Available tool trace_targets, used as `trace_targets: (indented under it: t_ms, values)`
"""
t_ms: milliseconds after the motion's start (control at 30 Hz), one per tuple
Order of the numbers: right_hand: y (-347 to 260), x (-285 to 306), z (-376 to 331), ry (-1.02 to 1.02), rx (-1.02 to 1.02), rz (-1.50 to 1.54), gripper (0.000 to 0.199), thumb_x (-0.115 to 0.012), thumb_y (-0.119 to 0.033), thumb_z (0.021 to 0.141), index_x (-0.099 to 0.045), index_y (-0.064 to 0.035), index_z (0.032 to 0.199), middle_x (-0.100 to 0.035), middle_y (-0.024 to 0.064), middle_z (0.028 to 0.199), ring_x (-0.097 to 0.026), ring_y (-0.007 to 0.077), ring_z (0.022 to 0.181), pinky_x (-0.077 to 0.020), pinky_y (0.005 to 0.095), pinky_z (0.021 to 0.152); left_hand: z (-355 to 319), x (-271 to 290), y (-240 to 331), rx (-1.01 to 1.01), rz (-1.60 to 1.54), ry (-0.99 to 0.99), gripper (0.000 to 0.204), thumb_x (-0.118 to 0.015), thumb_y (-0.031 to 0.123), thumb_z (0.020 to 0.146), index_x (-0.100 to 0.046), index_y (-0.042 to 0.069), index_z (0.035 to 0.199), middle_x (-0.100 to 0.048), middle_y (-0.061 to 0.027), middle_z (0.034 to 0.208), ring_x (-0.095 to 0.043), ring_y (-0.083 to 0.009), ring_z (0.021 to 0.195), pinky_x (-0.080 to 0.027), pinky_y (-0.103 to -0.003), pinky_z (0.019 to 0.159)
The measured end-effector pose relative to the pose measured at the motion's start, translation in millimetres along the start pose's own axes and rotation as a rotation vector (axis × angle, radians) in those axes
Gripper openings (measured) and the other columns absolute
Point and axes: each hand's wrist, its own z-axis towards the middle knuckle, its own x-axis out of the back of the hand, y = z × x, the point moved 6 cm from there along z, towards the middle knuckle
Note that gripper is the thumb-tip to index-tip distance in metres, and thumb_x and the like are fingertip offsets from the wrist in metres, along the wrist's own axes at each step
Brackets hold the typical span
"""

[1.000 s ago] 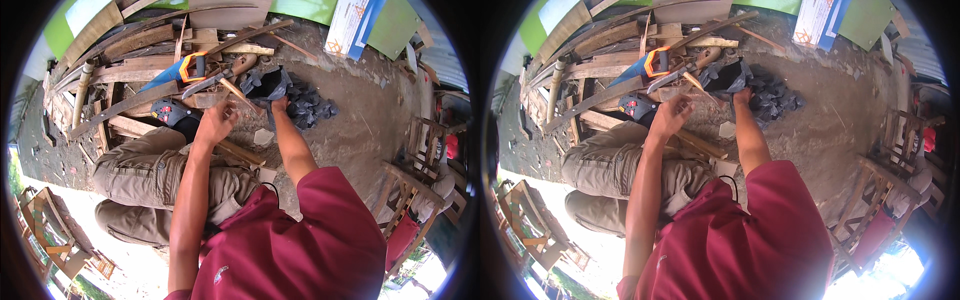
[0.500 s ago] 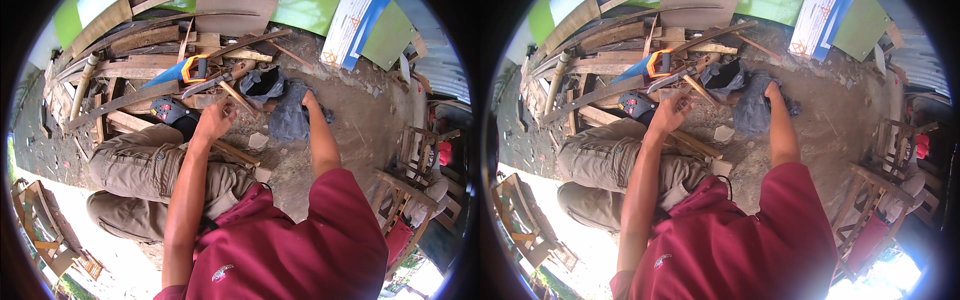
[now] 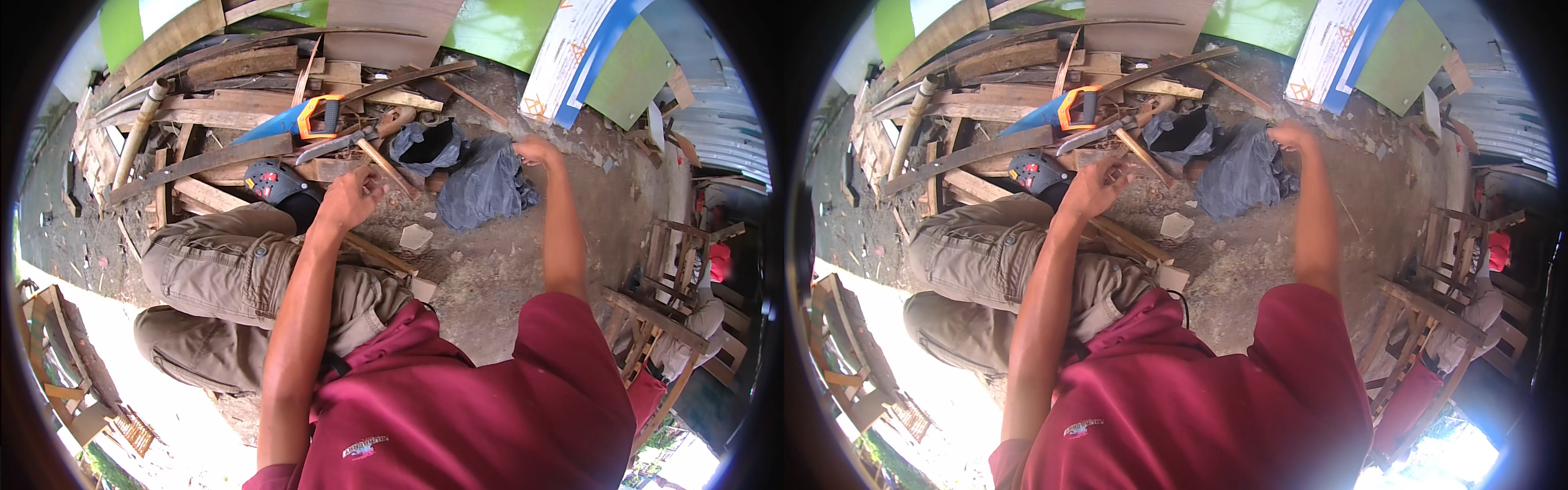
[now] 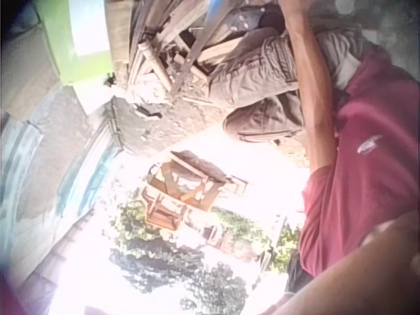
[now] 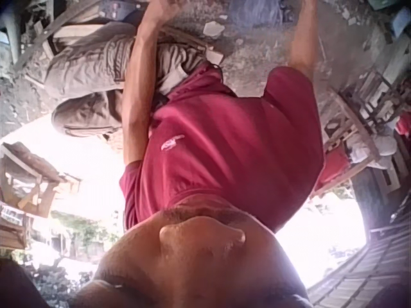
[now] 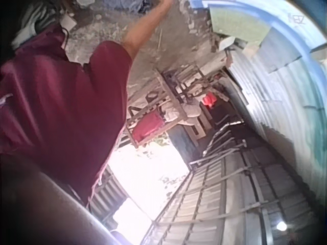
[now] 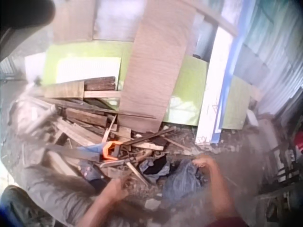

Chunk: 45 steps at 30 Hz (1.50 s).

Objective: The person sits on the ground and repeatedly hammers a small wooden piece using a hammer. They adjust the wood's position several times and continue striking it. Later, they handle a dark cloth or bag and place it on the ground.

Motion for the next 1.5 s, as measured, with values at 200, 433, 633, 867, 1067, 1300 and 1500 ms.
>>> trace_targets:
  t_ms: [200,433,633,867,1067,1300,1500]
  values:
    - [7.1,23.8,-59.2,0.129,-0.162,0.44,0.05,-0.062,-0.034,0.08,-0.061,-0.0017,0.119,-0.063,0.0141,0.113,-0.07,0.0264,0.09,-0.0574,0.0379,0.077,0.7,-2.0,-4.9,-0.004,0.022,-0.015,0.04,-0.072,0.031,0.089,-0.067,0.0,0.113,-0.072,-0.0227,0.098,-0.072,-0.0323,0.092,-0.055,-0.041,0.083]
    - [49.0,8.1,-50.6,0.149,-0.131,0.779,0.052,-0.06,-0.022,0.09,-0.047,0.0075,0.131,-0.06,0.022,0.116,-0.072,0.0331,0.095,-0.0601,0.0444,0.081,4.1,-3.8,2.9,-0.053,0.055,0.011,0.038,-0.073,0.029,0.087,-0.067,0.0,0.112,-0.072,-0.0218,0.097,-0.072,-0.0326,0.087,-0.056,-0.041,0.079]
    - [72.4,16.7,-53.7,0.248,-0.176,0.795,0.044,-0.061,-0.019,0.09,-0.051,0.0077,0.123,-0.062,0.0167,0.107,-0.074,0.0326,0.089,-0.0618,0.0447,0.078,-0.4,-4.2,7.5,-0.082,0.011,-0.012,0.041,-0.073,0.03,0.087,-0.067,-0.001,0.113,-0.072,-0.0226,0.095,-0.072,-0.0323,0.086,-0.055,-0.041,0.08]
    - [103.1,70.7,-117.3,0.517,-0.228,0.919,0.043,-0.056,-0.02,0.087,-0.053,0.0092,0.118,-0.066,0.0146,0.1,-0.074,0.0313,0.084,-0.0604,0.0439,0.077,-0.5,-2.0,14.4,-0.106,0.024,0.012,0.04,-0.072,0.029,0.087,-0.067,-0.001,0.114,-0.073,-0.0202,0.095,-0.072,-0.0309,0.087,-0.055,-0.04,0.079]
    - [109.3,79.3,-183.4,0.508,-0.242,0.815,0.042,-0.056,-0.023,0.087,-0.055,0.0073,0.116,-0.068,0.0125,0.093,-0.074,0.0261,0.077,-0.0607,0.042,0.075,1.7,-3.3,16.6,-0.145,0.008,0.023,0.038,-0.072,0.028,0.088,-0.068,-0.002,0.111,-0.072,-0.0225,0.096,-0.071,-0.035,0.088,-0.054,-0.042,0.081]
    - [106.2,-35.5,-176.6,0.135,-0.304,0.906,0.05,-0.058,-0.029,0.087,-0.048,0.0008,0.126,-0.065,0.0152,0.099,-0.071,0.0323,0.091,-0.0599,0.0462,0.083,-5.6,-2.9,31.9,-0.195,0.029,0.004,0.036,-0.071,0.029,0.088,-0.068,-0.002,0.108,-0.072,-0.0225,0.096,-0.071,-0.0353,0.088,-0.054,-0.042,0.08]
    - [79.7,-241.4,-49.6,-0.168,-0.278,1.015,0.057,-0.048,-0.037,0.103,-0.042,0.0044,0.142,-0.066,0.0261,0.119,-0.072,0.0347,0.098,-0.0578,0.0481,0.086,-9.7,-9.3,38.9,-0.194,0.056,-0.013,0.037,-0.071,0.03,0.088,-0.068,-0.001,0.107,-0.072,-0.023,0.096,-0.071,-0.0367,0.09,-0.054,-0.043,0.08]
